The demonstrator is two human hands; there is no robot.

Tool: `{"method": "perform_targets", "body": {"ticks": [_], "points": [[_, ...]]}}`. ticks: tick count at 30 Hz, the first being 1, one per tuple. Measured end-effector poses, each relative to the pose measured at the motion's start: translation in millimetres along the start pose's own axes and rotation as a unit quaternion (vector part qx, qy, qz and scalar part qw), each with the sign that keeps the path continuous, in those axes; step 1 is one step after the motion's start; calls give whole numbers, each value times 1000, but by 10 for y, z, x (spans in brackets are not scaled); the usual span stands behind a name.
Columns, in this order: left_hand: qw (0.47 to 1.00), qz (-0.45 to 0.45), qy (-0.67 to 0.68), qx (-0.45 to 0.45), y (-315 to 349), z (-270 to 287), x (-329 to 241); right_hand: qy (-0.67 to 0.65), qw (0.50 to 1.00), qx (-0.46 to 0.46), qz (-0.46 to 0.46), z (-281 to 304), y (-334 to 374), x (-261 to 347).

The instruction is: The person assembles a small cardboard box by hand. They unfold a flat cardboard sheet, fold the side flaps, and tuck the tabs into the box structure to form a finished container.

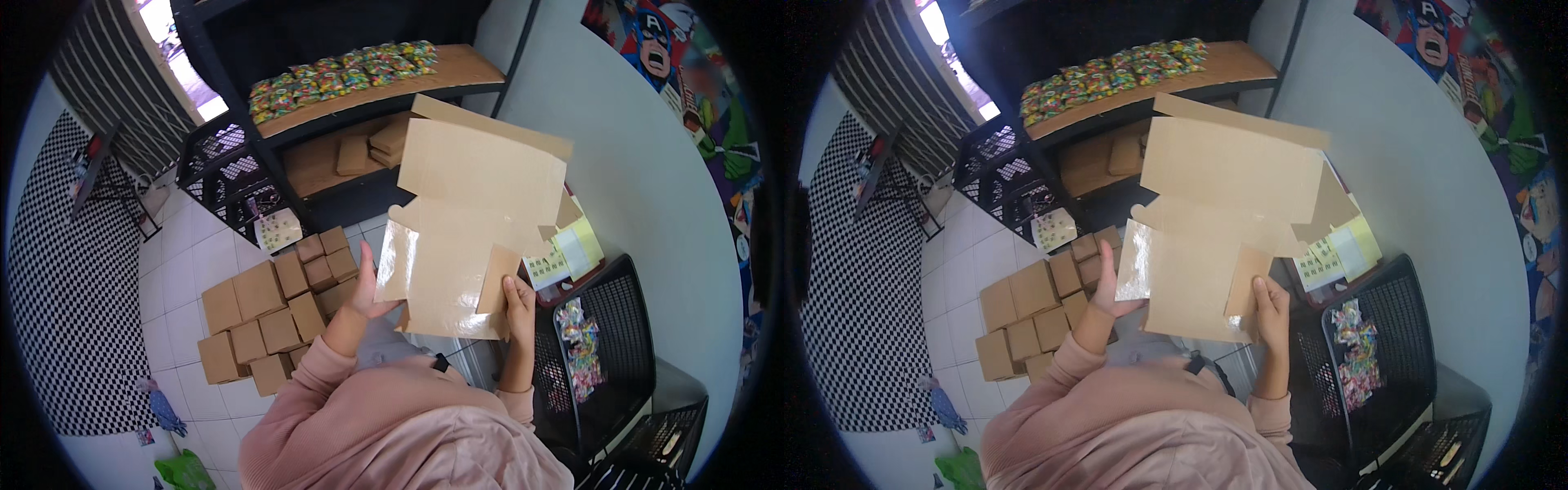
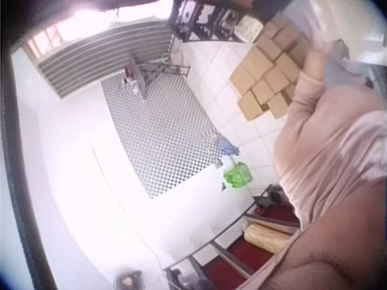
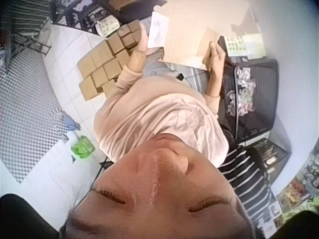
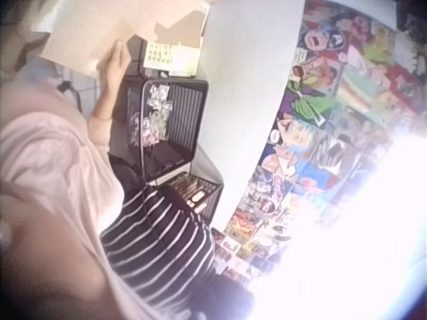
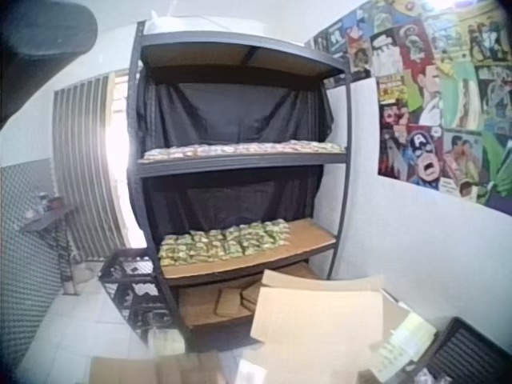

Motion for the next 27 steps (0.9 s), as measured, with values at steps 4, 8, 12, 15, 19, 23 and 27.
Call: {"method": "perform_targets", "body": {"ticks": [4, 8, 12, 15, 19, 23, 27], "points": [[998, -41, 51, 3, -209, 63, 3, 37, 997, -56, 28, 13, -69, 72], [972, -24, -187, -142, -404, 58, -45, 46, 996, -67, 31, 72, -165, 133], [917, 11, -374, -134, -664, 35, -97, 29, 996, -71, 36, -16, -335, 210], [866, 19, -464, -187, -968, 8, -178, 40, 996, -70, 34, 44, -554, 190], [866, -21, -464, -186, -1398, 174, -386, 33, 996, -72, 27, 142, -946, 273], [823, -70, -544, -150, -1850, 338, -605, -6, 991, -128, 30, 159, -1337, 375], [776, -51, -608, -161, -2242, 377, -808, -28, 987, -153, 34, 306, -1666, 339]]}}
Point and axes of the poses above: each hand's wrist, its own y-axis away from the middle knuckle, its own z-axis out of the back of the hand, x = y × z, the point moved 2 cm from there along -y, towards the middle knuckle, and after that the axes turned 2 degrees about x, right-handed, at the moved point
